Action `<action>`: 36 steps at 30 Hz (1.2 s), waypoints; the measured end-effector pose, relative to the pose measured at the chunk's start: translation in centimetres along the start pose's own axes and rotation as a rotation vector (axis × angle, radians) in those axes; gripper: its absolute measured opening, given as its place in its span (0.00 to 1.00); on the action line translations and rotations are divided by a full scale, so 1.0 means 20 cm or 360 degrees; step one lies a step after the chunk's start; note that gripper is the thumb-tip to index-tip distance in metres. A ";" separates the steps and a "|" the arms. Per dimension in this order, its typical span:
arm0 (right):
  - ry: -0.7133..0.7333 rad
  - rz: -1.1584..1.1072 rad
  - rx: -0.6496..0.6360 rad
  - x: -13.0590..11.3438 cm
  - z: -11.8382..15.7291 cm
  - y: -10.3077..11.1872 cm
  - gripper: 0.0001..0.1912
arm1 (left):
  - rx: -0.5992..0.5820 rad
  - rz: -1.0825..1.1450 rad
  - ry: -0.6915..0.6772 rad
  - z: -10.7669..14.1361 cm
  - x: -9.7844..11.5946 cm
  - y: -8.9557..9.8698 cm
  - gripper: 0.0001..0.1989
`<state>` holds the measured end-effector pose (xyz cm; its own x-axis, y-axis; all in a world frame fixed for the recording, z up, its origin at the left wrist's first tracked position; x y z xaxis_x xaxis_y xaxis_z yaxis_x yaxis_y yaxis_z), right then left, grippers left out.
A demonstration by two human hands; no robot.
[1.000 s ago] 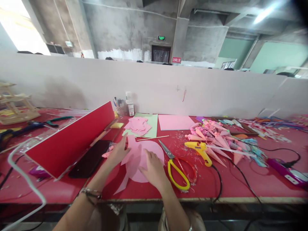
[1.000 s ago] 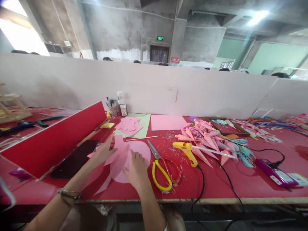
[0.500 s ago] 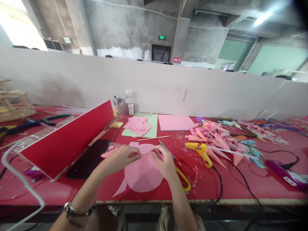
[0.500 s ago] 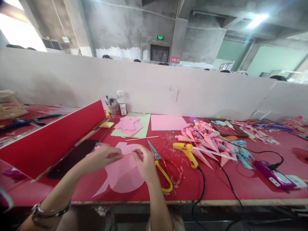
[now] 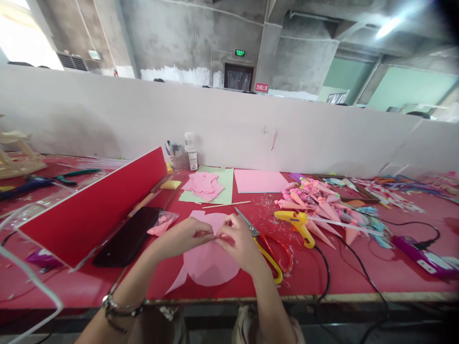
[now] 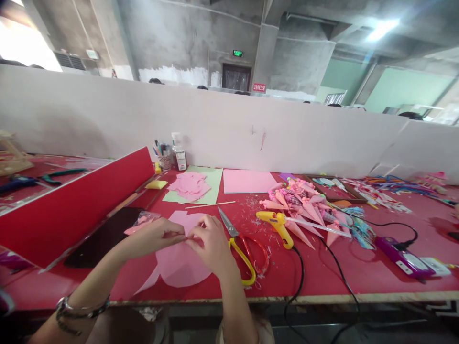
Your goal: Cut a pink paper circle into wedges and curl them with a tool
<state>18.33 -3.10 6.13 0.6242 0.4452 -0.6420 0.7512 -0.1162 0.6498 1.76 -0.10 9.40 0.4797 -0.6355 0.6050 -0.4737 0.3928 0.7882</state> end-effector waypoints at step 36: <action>-0.0209 -0.0279 -0.0081 0.05 -0.01 -0.04 0.05 | 0.0491 0.0231 -0.0001 -0.01 -0.08 -0.14 0.16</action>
<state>18.31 -2.45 5.11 0.5102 0.3345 -0.7923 0.8409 -0.0011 0.5411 2.57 -0.07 6.28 0.3903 -0.5882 0.7083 -0.7384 0.2595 0.6224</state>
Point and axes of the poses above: each hand's wrist, its own z-axis away from the middle knuckle, its own y-axis out of the back of the hand, x = y × z, the point moved 1 cm from there along -z, towards the middle knuckle, and after that the axes turned 10 degrees about -y, right-handed, at the moved point
